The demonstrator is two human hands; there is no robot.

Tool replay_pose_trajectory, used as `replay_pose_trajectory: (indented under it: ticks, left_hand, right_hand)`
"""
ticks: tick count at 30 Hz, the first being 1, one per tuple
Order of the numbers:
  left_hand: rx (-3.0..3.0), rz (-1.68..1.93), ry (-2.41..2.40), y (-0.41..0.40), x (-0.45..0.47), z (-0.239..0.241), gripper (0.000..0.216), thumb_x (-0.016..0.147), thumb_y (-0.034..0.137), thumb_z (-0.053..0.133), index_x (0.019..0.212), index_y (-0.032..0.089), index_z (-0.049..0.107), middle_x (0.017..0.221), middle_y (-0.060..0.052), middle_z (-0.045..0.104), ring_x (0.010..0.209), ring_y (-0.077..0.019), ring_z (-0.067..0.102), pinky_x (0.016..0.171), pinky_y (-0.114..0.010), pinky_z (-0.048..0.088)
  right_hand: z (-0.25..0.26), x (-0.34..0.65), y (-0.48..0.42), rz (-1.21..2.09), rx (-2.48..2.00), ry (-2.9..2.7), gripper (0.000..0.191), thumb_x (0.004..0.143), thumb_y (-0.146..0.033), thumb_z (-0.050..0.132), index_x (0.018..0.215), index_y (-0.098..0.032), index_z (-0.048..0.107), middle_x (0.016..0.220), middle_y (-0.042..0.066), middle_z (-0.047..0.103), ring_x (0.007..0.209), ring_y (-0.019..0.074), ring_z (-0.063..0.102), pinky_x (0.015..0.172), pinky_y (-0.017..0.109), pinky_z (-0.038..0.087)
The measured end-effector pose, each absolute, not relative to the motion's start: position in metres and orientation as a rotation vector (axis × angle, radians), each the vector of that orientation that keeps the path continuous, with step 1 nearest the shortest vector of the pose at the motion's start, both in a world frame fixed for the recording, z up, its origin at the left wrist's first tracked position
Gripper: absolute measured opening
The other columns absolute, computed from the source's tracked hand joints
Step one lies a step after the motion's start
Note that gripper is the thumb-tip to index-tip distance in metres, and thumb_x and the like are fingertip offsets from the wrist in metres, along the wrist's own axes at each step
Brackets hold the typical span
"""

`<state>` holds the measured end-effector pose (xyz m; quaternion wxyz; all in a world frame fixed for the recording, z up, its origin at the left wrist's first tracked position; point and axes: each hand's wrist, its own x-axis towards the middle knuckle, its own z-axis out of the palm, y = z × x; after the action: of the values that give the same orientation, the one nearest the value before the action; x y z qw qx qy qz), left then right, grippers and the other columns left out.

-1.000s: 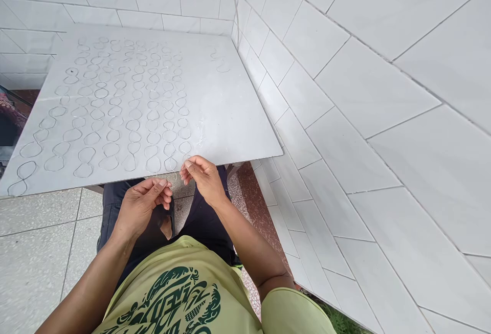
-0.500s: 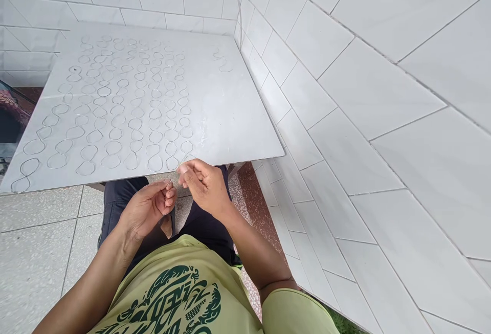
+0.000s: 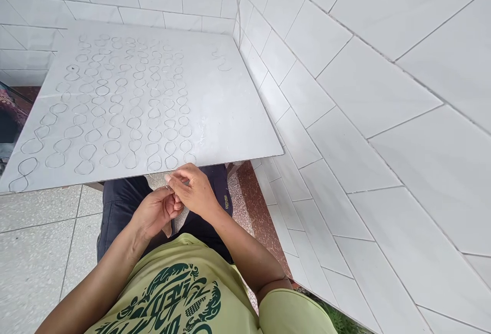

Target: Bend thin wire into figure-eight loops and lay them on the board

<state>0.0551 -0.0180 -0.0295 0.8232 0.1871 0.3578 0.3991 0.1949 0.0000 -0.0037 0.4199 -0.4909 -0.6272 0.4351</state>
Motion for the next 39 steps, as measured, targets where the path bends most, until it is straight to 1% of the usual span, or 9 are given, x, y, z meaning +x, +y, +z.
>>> replay_pose_trajectory:
  ticks: [5,9,15,19,22,25,27,32,39]
  left_hand:
    - [0.467,0.878,0.819,-0.019,0.052,-0.035,0.028,0.083,0.035,0.075,0.07,0.014,0.062,0.058,-0.001,0.058,0.049,-0.0105,0.052,0.044,-0.022,0.042]
    - [0.526,0.87,0.875,-0.021,0.052,-0.033,0.031,0.076,0.038,0.081,0.069,0.015,0.06,0.054,0.001,0.056,0.044,-0.0101,0.05,0.042,-0.022,0.043]
    - [0.543,0.835,0.887,-0.024,0.053,-0.03,0.033,0.078,0.043,0.08,0.075,0.016,0.062,0.057,0.0,0.058,0.047,-0.0118,0.053,0.043,-0.022,0.043]
    - [0.776,0.873,1.075,-0.029,0.045,-0.018,0.036,0.087,0.05,0.073,0.08,0.015,0.067,0.073,-0.006,0.067,0.056,-0.0136,0.058,0.049,-0.024,0.046]
    - [1.063,1.075,1.376,-0.037,0.037,0.003,0.032,0.095,0.049,0.067,0.092,0.017,0.071,0.081,-0.004,0.068,0.058,-0.0109,0.056,0.056,-0.023,0.046]
    - [1.175,1.166,1.371,-0.042,0.034,0.025,0.033,0.098,0.051,0.062,0.106,0.022,0.073,0.089,-0.004,0.07,0.06,-0.0115,0.056,0.058,-0.025,0.046]
    - [1.167,1.145,1.29,-0.04,0.037,0.033,0.035,0.098,0.053,0.061,0.107,0.022,0.075,0.086,-0.004,0.069,0.06,-0.0126,0.056,0.057,-0.026,0.046]
    - [0.929,1.101,1.114,-0.025,0.039,0.031,0.031,0.093,0.049,0.069,0.091,0.019,0.075,0.068,-0.001,0.063,0.053,-0.0121,0.051,0.048,-0.024,0.042]
    - [0.736,0.897,0.966,-0.007,0.015,0.023,0.028,0.089,0.044,0.074,0.093,0.016,0.075,0.046,0.004,0.047,0.038,-0.0089,0.036,0.035,-0.021,0.028]
  right_hand:
    - [-0.008,0.195,-0.008,0.949,-1.189,-1.705,0.02,0.1,-0.031,0.064,0.085,-0.021,0.074,0.108,0.008,0.07,0.107,0.0209,0.065,0.094,0.037,0.052]
    - [-0.012,0.198,-0.015,0.808,-1.044,-1.858,0.01,0.096,-0.019,0.067,0.093,-0.023,0.075,0.111,0.007,0.072,0.111,0.0216,0.063,0.103,0.042,0.05]
    - [-0.008,0.2,-0.027,0.786,-1.067,-1.714,0.015,0.095,-0.012,0.062,0.09,-0.022,0.071,0.102,0.007,0.073,0.103,0.0202,0.067,0.095,0.039,0.055]
    - [-0.001,0.203,-0.034,0.778,-1.105,-1.587,0.013,0.097,-0.014,0.062,0.091,-0.023,0.07,0.1,0.006,0.075,0.097,0.0193,0.071,0.09,0.036,0.056]
    - [-0.001,0.204,-0.037,0.633,-1.16,-1.615,0.014,0.097,-0.015,0.06,0.09,-0.023,0.068,0.099,0.006,0.075,0.095,0.0203,0.07,0.088,0.038,0.055]
    - [-0.007,0.202,-0.038,0.415,-1.226,-1.738,0.015,0.096,-0.012,0.059,0.09,-0.023,0.065,0.1,0.006,0.076,0.094,0.0222,0.068,0.086,0.041,0.051]
    - [-0.013,0.199,-0.039,0.326,-1.232,-1.823,0.014,0.096,-0.01,0.058,0.091,-0.022,0.065,0.1,0.007,0.075,0.094,0.0231,0.068,0.085,0.042,0.051]
    - [-0.023,0.198,-0.039,0.352,-1.166,-1.928,0.018,0.1,-0.011,0.051,0.1,-0.021,0.066,0.112,0.012,0.073,0.103,0.0231,0.069,0.089,0.039,0.055]
    - [-0.037,0.216,-0.034,0.247,-1.022,-2.211,0.023,0.103,-0.009,0.048,0.113,-0.018,0.066,0.119,0.014,0.072,0.106,0.0248,0.068,0.092,0.042,0.053]
